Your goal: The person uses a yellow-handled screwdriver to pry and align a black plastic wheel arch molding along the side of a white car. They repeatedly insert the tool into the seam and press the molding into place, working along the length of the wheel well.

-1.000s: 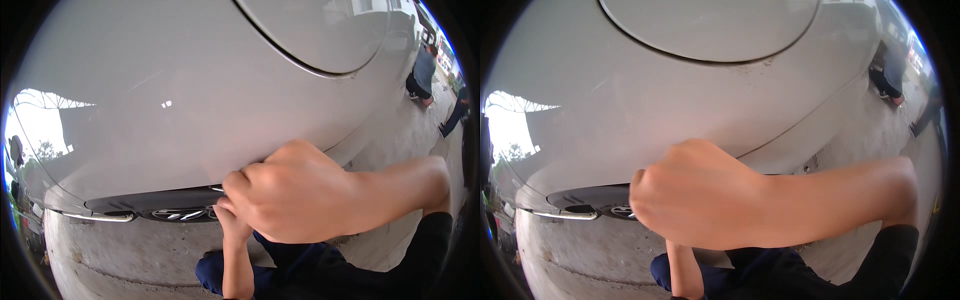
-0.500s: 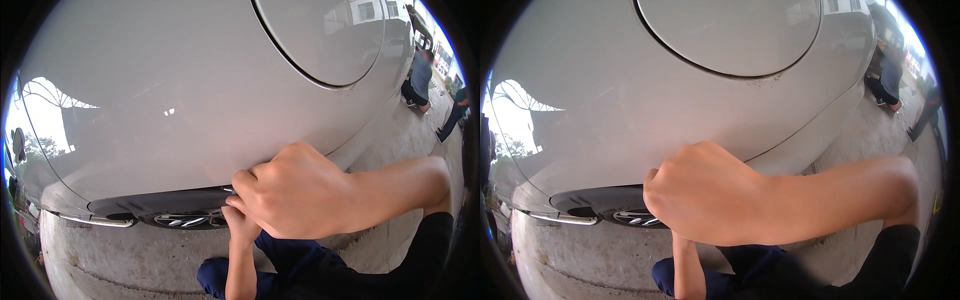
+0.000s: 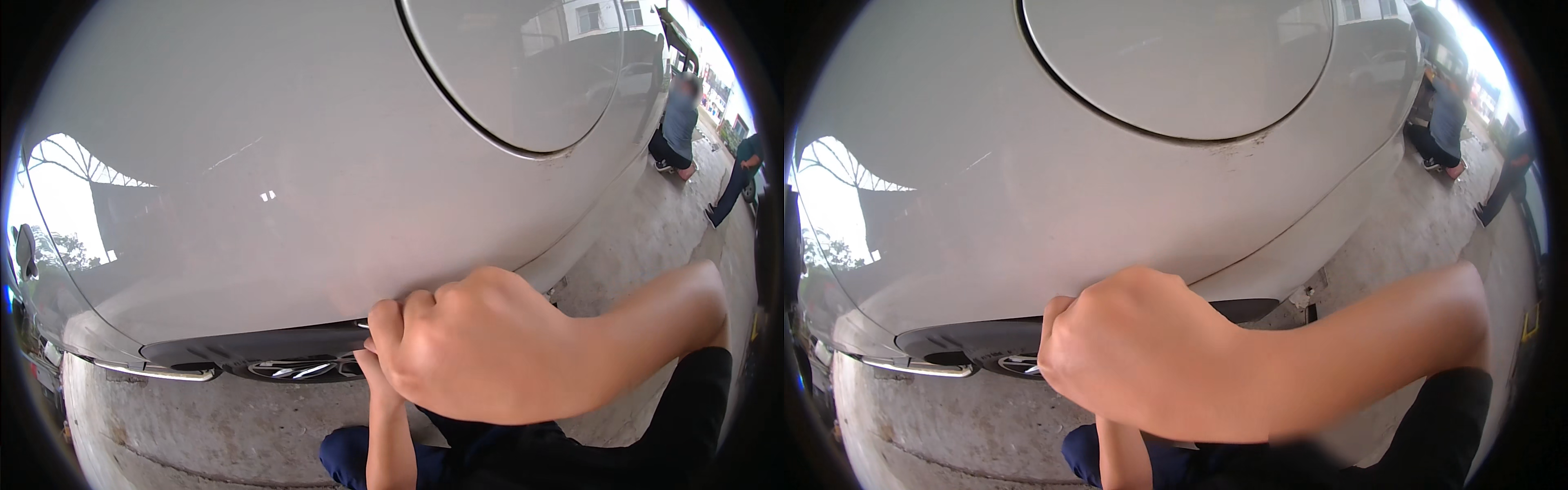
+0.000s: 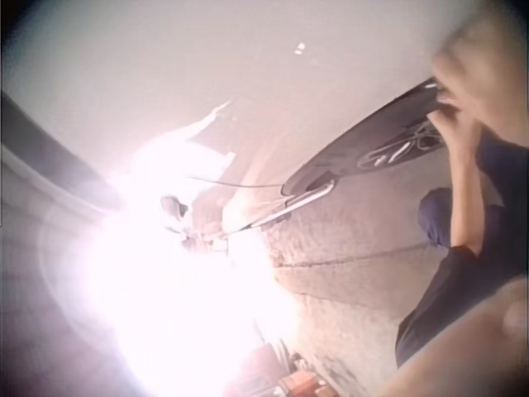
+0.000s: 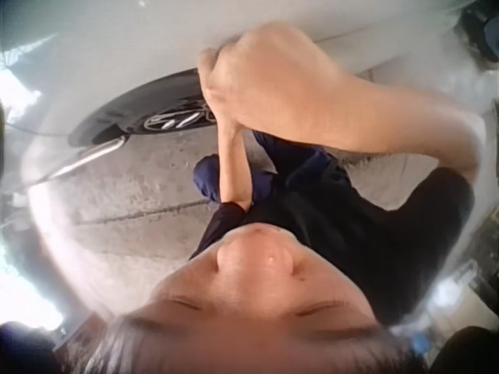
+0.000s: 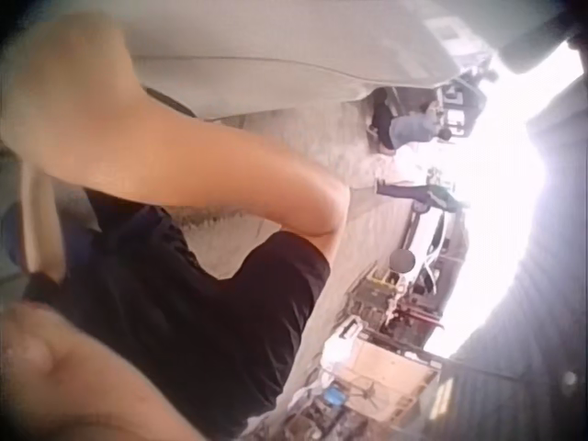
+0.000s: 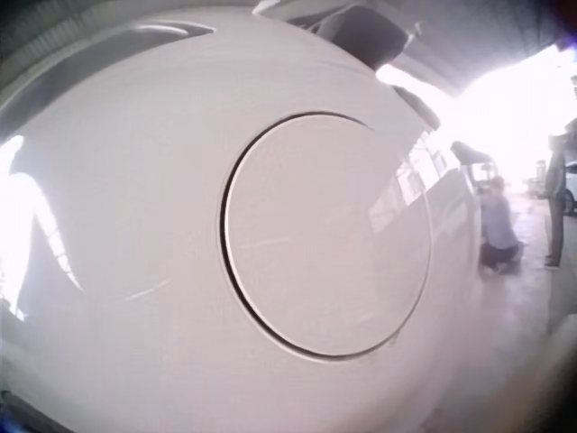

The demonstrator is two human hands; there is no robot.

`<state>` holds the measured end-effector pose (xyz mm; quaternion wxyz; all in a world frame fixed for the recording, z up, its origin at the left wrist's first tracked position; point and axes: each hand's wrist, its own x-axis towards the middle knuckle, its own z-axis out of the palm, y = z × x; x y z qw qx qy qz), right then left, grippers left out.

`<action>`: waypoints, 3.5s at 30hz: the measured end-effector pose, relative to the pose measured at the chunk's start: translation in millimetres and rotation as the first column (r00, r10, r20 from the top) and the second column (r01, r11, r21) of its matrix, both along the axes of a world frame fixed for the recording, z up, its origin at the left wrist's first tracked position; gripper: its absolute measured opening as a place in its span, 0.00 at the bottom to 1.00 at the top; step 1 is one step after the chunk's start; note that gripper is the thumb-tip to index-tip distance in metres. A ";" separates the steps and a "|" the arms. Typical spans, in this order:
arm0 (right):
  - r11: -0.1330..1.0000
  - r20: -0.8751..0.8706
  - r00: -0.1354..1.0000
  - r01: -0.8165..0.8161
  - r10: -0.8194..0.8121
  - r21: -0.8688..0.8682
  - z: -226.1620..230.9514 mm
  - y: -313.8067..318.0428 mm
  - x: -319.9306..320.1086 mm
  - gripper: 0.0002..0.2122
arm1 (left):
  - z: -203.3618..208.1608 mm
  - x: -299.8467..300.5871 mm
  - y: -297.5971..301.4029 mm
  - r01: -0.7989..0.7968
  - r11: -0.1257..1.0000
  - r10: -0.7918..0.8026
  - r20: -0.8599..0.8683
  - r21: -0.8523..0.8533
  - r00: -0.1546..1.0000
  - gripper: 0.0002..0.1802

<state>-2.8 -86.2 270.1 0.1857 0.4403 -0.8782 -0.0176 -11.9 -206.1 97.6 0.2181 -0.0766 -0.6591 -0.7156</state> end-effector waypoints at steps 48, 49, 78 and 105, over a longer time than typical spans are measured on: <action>0.862 0.040 0.999 0.027 -0.007 -0.507 -51.3 29.1 -11.5 0.17 | -32.4 3.2 5.9 -0.001 0.999 0.005 -0.127 0.038 0.992 0.24; 0.880 0.046 0.999 0.017 0.005 -0.475 -46.1 30.5 -12.9 0.16 | -32.2 3.0 5.5 -0.001 0.999 0.004 -0.114 0.032 0.993 0.23; 0.964 0.249 0.966 0.128 -0.068 -0.234 8.6 18.1 10.2 0.12 | 6.3 -2.2 7.7 0.019 0.977 0.012 -0.141 0.214 0.990 0.13; 0.972 0.049 0.983 0.184 -0.179 -0.148 -3.4 -2.1 5.8 0.14 | 3.7 -3.7 0.0 -0.036 0.998 0.044 -0.158 0.050 0.986 0.14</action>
